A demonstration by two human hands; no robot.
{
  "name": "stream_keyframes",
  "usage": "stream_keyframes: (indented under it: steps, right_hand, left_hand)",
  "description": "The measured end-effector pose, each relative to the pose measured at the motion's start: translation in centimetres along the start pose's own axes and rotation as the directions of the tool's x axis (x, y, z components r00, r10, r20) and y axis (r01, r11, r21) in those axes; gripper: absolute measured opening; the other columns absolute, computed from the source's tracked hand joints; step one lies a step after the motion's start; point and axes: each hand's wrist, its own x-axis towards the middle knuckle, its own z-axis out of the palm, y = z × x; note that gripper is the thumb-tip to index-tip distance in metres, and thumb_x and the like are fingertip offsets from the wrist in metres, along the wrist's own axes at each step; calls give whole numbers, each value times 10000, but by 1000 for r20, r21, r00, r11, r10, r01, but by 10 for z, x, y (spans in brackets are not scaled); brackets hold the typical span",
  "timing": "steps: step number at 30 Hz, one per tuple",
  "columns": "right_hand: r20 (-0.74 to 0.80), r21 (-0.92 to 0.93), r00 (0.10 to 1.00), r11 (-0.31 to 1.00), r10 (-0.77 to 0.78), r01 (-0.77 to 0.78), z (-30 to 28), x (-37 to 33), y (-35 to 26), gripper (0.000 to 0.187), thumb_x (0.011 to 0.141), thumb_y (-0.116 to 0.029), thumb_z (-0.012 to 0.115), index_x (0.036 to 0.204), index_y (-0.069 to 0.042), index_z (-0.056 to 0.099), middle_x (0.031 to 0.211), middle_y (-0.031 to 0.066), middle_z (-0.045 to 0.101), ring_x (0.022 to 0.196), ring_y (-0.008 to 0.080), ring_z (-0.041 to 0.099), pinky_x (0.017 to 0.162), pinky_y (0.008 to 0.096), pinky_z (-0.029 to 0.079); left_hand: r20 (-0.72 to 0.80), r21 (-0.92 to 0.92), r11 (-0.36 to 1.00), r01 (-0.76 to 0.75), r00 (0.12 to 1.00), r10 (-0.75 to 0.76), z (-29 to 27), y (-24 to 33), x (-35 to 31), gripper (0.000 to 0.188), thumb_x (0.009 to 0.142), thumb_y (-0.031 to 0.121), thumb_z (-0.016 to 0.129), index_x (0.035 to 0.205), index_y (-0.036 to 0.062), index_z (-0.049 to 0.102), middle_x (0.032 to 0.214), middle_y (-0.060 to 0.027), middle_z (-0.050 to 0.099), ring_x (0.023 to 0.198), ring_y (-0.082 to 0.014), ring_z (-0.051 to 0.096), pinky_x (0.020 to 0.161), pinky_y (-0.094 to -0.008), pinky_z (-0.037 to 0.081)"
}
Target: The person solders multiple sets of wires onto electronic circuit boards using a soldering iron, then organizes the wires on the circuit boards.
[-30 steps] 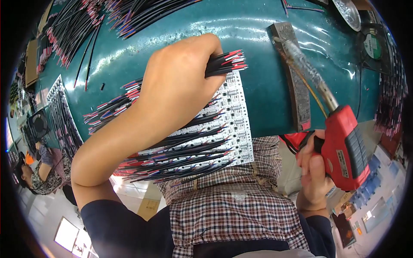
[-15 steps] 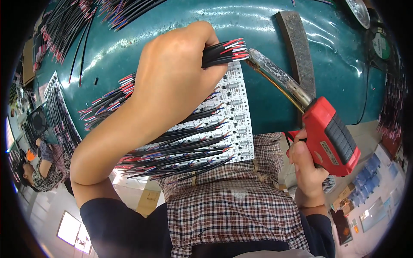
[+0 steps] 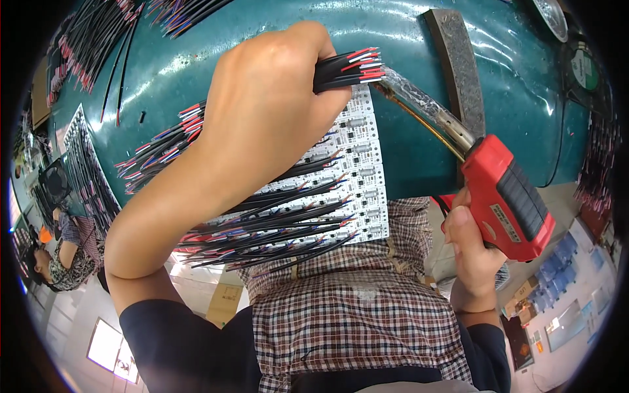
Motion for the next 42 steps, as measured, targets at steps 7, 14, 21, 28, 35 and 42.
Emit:
stream_keyframes:
  steps: [7,14,21,28,35,42]
  right_hand:
    - [-26,-12,999,1000,-21,21,-10,-7,5,205,908,-62,660,1069,42,587,712,45,544,488,59,422,481,225,369]
    - [6,-63,998,996,-55,55,-6,-7,5,204,907,-64,660,1064,48,592,710,44,552,509,69,450,505,227,390]
    - [38,-41,999,999,-29,31,-7,-7,6,191,909,-77,668,1042,35,591,717,41,553,519,72,462,498,227,395]
    - [55,-33,984,985,-168,170,-8,-2,10,202,902,-58,659,1061,40,583,685,40,539,511,72,455,475,234,382]
    - [7,-53,998,997,-64,65,-7,-10,3,179,898,-50,650,1031,43,574,678,49,534,488,78,437,463,236,368]
    - [87,-64,986,987,-140,145,-14,-11,12,169,898,-35,637,1035,37,570,716,58,550,502,78,442,471,232,371]
  left_hand:
    - [-2,15,1000,-1,1000,1,0,0,0,234,770,102,797,858,-7,609,657,-116,592,554,-207,555,546,-320,442]
    - [117,-77,982,170,980,-160,-5,3,4,233,824,150,799,901,-25,666,646,-64,588,572,-96,491,544,-279,422]
    - [117,-19,989,145,983,-142,-5,3,5,246,816,164,796,915,-30,682,652,-73,601,576,-115,513,557,-284,432]
    - [104,-17,990,137,985,-135,-4,3,5,237,810,165,782,912,-27,686,666,-102,624,570,-161,543,568,-310,448]
    - [120,2,991,137,983,-136,-6,4,7,239,820,160,776,934,-32,692,710,-94,658,614,-133,584,601,-286,475]
    - [270,-195,925,327,924,-270,-12,8,11,246,834,158,775,962,-36,692,795,-57,710,707,-79,630,665,-249,518]
